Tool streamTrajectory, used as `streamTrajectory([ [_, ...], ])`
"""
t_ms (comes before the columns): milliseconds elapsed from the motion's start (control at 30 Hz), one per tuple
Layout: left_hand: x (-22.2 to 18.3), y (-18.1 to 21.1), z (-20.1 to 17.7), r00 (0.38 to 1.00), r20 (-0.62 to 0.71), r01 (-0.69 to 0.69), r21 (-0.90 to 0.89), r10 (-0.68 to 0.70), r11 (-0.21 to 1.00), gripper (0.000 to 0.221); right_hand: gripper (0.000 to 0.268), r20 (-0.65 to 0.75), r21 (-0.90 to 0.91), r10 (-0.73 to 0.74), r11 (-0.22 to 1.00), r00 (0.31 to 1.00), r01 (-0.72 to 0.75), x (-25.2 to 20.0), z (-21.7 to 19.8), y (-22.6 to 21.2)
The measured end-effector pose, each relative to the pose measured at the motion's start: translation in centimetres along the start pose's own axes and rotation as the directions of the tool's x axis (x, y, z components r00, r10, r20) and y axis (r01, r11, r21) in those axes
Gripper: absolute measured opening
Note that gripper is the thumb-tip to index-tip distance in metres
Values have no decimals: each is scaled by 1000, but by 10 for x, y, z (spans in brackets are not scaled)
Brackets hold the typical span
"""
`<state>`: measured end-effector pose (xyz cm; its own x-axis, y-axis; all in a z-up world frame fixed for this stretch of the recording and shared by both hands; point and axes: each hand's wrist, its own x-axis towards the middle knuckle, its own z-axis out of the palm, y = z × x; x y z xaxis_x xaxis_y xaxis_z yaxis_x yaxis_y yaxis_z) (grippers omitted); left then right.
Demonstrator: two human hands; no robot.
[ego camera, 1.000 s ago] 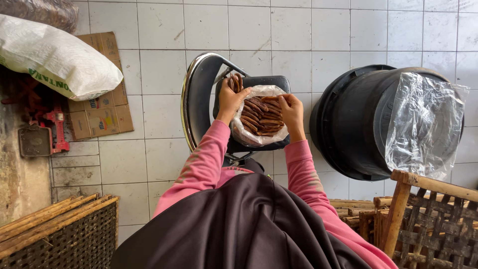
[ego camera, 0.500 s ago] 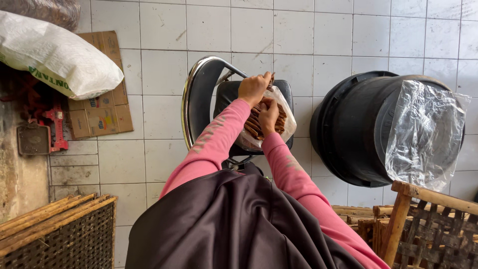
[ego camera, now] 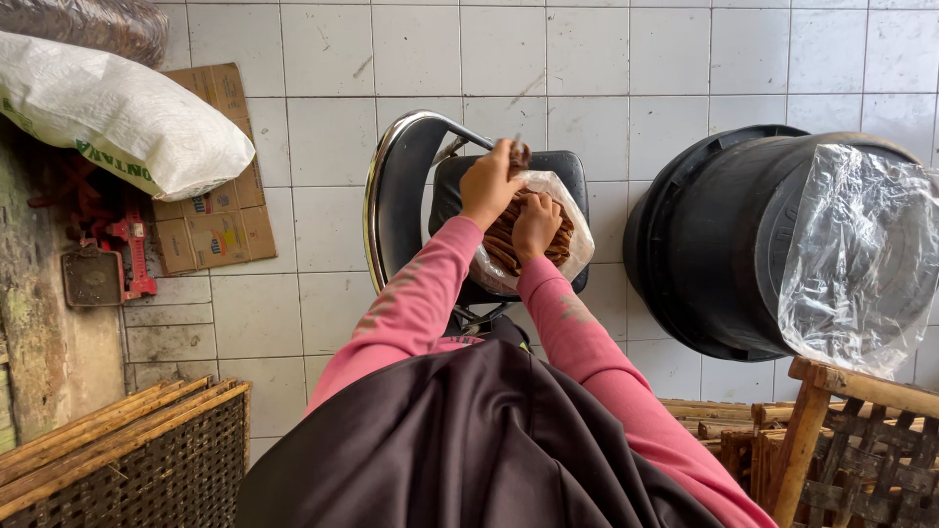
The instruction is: The person picks up dried banana pieces from a wooden drying rack and places them into a clear plastic bag that is sitting on a chair.
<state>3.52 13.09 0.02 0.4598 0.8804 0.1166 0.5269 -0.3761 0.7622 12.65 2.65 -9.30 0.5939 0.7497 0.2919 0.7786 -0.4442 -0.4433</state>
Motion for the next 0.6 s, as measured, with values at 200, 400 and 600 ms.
streamTrajectory([
  [200, -7, -23, -8, 848, 427, 491, -857, -315, 160, 48, 15, 225, 680, 236, 657, 945, -326, 8, -51, -24],
  [400, -27, -16, -2, 825, 481, 537, -831, -295, 147, 52, 29, 377, 744, -18, 601, 926, -291, 34, -110, -50],
  [600, -30, -9, -6, 859, 435, 493, -845, -270, 206, 53, 29, 514, 702, -32, 590, 857, -399, 46, -137, -44],
])
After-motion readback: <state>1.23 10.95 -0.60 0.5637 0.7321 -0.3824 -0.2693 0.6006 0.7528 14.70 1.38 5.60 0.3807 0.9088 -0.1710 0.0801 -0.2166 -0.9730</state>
